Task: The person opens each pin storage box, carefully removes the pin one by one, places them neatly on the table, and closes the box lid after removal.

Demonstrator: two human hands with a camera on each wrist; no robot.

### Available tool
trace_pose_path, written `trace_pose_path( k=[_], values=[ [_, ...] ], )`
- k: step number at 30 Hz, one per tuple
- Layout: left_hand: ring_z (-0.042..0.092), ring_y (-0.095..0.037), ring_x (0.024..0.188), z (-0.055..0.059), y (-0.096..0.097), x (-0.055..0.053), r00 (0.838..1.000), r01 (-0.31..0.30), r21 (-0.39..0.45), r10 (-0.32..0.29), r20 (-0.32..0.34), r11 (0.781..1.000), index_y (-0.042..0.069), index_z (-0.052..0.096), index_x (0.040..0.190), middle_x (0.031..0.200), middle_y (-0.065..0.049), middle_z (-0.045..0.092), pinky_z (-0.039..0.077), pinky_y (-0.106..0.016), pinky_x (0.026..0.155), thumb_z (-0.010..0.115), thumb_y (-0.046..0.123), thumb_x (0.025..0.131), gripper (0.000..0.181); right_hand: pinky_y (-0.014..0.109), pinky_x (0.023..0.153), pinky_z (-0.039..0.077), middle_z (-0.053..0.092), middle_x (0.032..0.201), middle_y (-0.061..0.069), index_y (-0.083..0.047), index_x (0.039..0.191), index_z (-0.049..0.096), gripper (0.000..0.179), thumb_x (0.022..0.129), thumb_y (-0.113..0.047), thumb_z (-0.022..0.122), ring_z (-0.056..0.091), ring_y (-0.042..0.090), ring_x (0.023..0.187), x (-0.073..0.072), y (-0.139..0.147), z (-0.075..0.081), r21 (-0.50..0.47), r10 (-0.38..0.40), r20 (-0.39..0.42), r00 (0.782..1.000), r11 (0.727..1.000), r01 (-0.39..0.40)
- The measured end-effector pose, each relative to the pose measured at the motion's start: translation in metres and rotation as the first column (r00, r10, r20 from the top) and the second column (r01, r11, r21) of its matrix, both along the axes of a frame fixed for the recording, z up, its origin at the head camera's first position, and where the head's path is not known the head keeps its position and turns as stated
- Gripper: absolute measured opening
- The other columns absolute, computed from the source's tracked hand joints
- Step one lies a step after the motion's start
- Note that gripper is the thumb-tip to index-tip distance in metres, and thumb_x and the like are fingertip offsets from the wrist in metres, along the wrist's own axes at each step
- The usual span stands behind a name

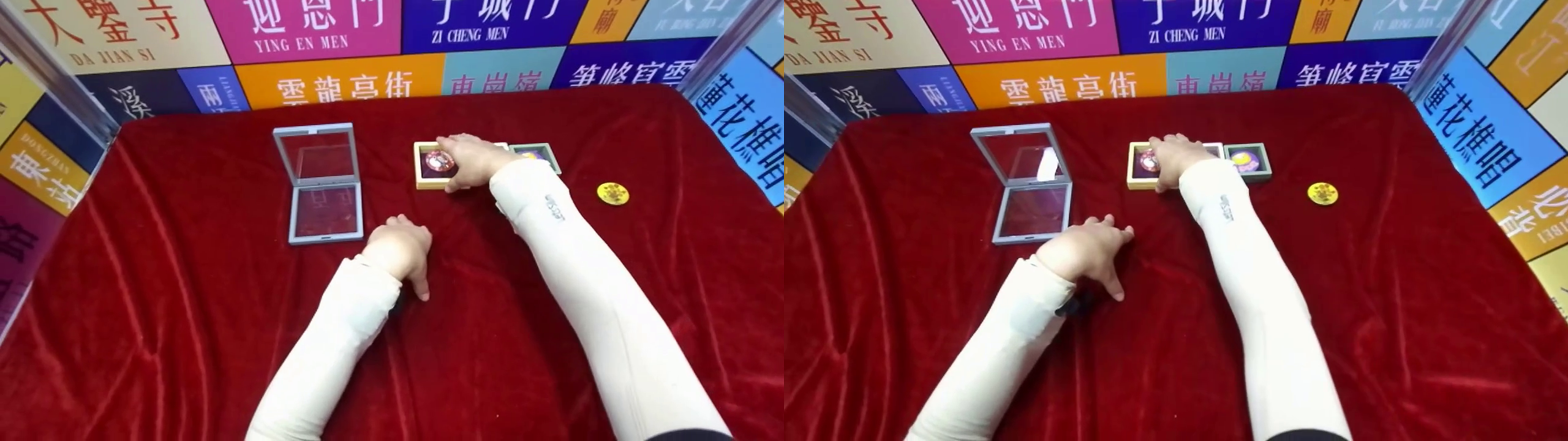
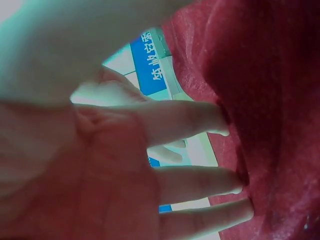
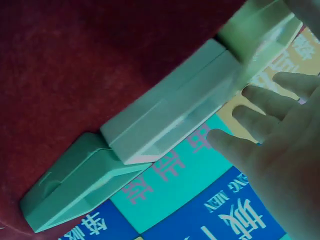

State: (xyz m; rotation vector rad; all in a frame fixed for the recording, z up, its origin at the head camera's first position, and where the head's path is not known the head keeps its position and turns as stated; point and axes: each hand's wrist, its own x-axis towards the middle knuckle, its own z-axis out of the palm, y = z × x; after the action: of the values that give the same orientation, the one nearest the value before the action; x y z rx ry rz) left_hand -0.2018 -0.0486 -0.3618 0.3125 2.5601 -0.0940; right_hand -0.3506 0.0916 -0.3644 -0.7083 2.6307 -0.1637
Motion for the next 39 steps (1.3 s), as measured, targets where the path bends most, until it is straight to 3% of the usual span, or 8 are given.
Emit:
trace_pose_path(
  k=[7, 14, 20, 24, 30, 35, 39],
  values=[
    [0.046, -0.031, 0.118, 0.001, 0.001, -0.002, 1.000, 0.007, -0.009, -0.007, 0.015, 1.000, 0.009, 0.051, 0.132, 0.133, -0.020, 0.044, 0.050, -0.039, 0.091, 0.087, 0.051, 0.056, 0.094, 0.047, 0.117, 0.023, 0.026, 0.152, 0.023, -0.004, 0.151, 0.017, 0.093, 0.079, -0.022, 0.073, 0.027, 0.037, 0.141, -0.003, -0.003, 0.000, 0.019, -0.014, 0.001, 1.000, 1.000, 0.014],
    [0.046, -0.031, 0.117, -0.001, 0.002, 0.000, 1.000, -0.003, 0.019, 0.003, 0.019, 1.000, 0.010, 0.053, 0.131, 0.132, -0.021, 0.043, 0.050, -0.040, 0.091, 0.088, 0.054, 0.053, 0.096, 0.053, 0.112, 0.026, 0.036, 0.143, 0.024, -0.004, 0.147, 0.026, 0.092, 0.074, -0.029, 0.076, 0.030, 0.040, 0.132, 0.003, 0.001, -0.002, 0.041, 0.021, -0.078, 0.997, 0.999, -0.018],
    [0.042, -0.033, 0.124, 0.000, 0.002, -0.001, 0.999, -0.019, 0.036, 0.018, 0.034, 0.999, 0.007, 0.047, 0.137, 0.145, -0.025, 0.034, 0.050, -0.043, 0.093, 0.088, 0.051, 0.053, 0.103, 0.052, 0.108, 0.032, 0.038, 0.138, 0.023, -0.006, 0.147, 0.026, 0.095, 0.072, -0.033, 0.077, 0.032, 0.037, 0.126, 0.012, 0.007, 0.004, -0.038, 0.019, -0.103, 0.994, 0.999, -0.023],
    [0.044, -0.033, 0.121, 0.001, 0.000, -0.003, 0.999, -0.041, 0.037, 0.040, 0.033, 0.998, 0.009, 0.049, 0.135, 0.141, -0.022, 0.037, 0.051, -0.047, 0.089, 0.089, 0.050, 0.053, 0.100, 0.056, 0.100, 0.037, 0.039, 0.134, 0.022, -0.007, 0.146, 0.027, 0.096, 0.068, -0.032, 0.077, 0.032, 0.036, 0.123, 0.024, 0.014, 0.010, -0.115, 0.035, -0.135, 0.990, 0.992, -0.051],
    [0.042, -0.035, 0.123, 0.001, 0.004, -0.001, 0.999, -0.039, 0.058, 0.037, 0.033, 0.998, 0.011, 0.052, 0.132, 0.139, -0.022, 0.039, 0.047, -0.055, 0.092, 0.090, 0.049, 0.052, 0.096, 0.051, 0.104, 0.034, 0.041, 0.132, 0.021, -0.005, 0.142, 0.031, 0.099, 0.060, -0.030, 0.081, 0.035, 0.034, 0.122, 0.065, 0.047, 0.012, -0.238, 0.069, -0.197, 0.978, 0.964, -0.116],
    [0.040, -0.035, 0.123, 0.002, 0.002, -0.001, 0.999, -0.032, 0.076, 0.030, 0.025, 0.997, 0.011, 0.052, 0.132, 0.134, -0.022, 0.042, 0.044, -0.060, 0.093, 0.090, 0.049, 0.051, 0.097, 0.049, 0.096, 0.042, 0.043, 0.127, 0.019, -0.005, 0.139, 0.035, 0.101, 0.056, -0.034, 0.084, 0.040, 0.031, 0.116, 0.121, 0.067, 0.004, -0.259, 0.154, -0.217, 0.964, 0.943, -0.209],
    [0.041, -0.033, 0.119, 0.002, -0.006, 0.001, 1.000, -0.019, 0.100, 0.017, 0.025, 0.995, 0.015, 0.053, 0.129, 0.126, -0.018, 0.046, 0.047, -0.055, 0.091, 0.090, 0.052, 0.049, 0.096, 0.042, 0.089, 0.047, 0.044, 0.119, 0.012, -0.005, 0.138, 0.036, 0.102, 0.055, -0.040, 0.084, 0.042, 0.025, 0.108, 0.164, 0.074, -0.010, -0.211, 0.204, -0.196, 0.959, 0.947, -0.244]
  ],
)
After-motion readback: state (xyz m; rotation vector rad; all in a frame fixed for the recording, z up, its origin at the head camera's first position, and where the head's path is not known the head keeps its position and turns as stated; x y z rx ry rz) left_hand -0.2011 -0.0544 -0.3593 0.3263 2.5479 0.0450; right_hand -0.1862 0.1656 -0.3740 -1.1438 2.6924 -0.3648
